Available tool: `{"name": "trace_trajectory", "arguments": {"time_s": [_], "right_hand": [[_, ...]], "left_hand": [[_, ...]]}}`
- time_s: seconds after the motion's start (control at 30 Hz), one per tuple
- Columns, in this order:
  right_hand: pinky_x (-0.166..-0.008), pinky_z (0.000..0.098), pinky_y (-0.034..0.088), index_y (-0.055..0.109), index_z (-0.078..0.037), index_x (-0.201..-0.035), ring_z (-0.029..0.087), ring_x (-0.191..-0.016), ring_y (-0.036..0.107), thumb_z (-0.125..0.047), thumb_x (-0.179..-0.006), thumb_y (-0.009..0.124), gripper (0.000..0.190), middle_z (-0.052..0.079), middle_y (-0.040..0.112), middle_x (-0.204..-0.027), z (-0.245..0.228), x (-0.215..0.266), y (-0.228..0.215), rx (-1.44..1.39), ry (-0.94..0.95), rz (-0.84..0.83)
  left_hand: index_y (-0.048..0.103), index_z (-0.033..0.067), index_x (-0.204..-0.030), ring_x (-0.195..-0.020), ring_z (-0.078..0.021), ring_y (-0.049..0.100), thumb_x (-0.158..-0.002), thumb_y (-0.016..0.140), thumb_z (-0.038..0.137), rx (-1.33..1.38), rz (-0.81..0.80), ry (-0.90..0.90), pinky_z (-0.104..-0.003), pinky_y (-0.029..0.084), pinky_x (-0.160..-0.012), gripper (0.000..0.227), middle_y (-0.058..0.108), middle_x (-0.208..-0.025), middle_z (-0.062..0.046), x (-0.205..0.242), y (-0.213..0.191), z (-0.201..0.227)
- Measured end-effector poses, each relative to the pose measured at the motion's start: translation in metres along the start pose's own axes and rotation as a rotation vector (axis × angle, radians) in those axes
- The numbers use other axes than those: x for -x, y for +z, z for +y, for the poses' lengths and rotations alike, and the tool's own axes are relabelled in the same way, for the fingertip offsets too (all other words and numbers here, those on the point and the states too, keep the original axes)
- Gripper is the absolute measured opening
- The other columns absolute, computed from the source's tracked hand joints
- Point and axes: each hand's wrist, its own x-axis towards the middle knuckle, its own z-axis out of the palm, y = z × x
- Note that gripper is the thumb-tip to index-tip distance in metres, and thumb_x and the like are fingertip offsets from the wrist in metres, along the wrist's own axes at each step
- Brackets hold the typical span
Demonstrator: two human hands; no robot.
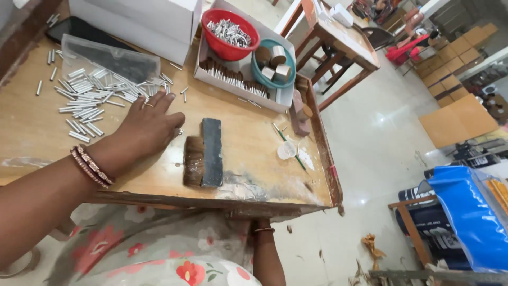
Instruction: The person picks up small metal tubes and wooden sticks, inserts the sticks into the tubes, and places the assembled items into a red bowl. The person also moves a white box and gathers items from the table.
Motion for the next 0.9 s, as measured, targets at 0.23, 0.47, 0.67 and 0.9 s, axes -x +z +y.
{"name": "trace_trajectory", "arguments": {"time_s": [0.23,0.47,0.67,0.9], "right_hand": [[-0.091,0.0402,0.058,0.069,0.005,-0.114,0.031,-0.103,0.068,-0.017,-0.093,0.070,0.030,0.021,0.075,-0.110,0.045,0.010,-0.020,0.180,0.061,0.014],[-0.091,0.0385,0.058,0.071,0.004,-0.111,0.031,-0.100,0.070,-0.015,-0.098,0.066,0.023,0.019,0.077,-0.106,0.102,0.051,-0.048,0.358,0.151,0.103],[-0.083,0.0355,0.058,0.071,-0.001,-0.113,0.022,-0.100,0.076,-0.022,-0.088,0.075,0.033,0.013,0.078,-0.108,0.026,0.115,-0.064,0.173,0.357,0.147],[-0.088,0.0348,0.059,0.063,-0.007,-0.127,0.023,-0.106,0.074,-0.031,-0.088,0.077,0.048,0.010,0.073,-0.122,-0.052,0.131,-0.084,0.209,0.473,-0.079]], "left_hand": [[0.068,0.0189,-0.118,-0.147,-0.0353,0.036,-0.086,0.068,0.036,-0.191,0.040,-0.117,-0.058,0.031,-0.114,0.036,0.046,-0.150,-0.018,0.038,-0.024,-0.050],[0.066,0.0091,-0.129,-0.127,-0.0362,0.057,-0.099,0.060,0.034,0.111,0.089,-0.163,-0.053,0.038,-0.113,0.040,0.065,-0.133,-0.016,0.001,-0.023,-0.029],[0.068,0.0048,-0.119,-0.132,-0.0307,0.054,-0.093,0.051,0.021,-0.330,0.322,0.169,-0.060,0.022,-0.116,0.034,0.067,-0.129,-0.015,-0.070,0.034,-0.018],[0.066,0.0120,-0.132,-0.147,-0.0227,0.050,-0.109,0.045,0.015,-0.443,-0.276,-0.020,-0.055,0.017,-0.134,0.031,0.068,-0.137,-0.007,-0.052,-0.029,-0.045]]}}
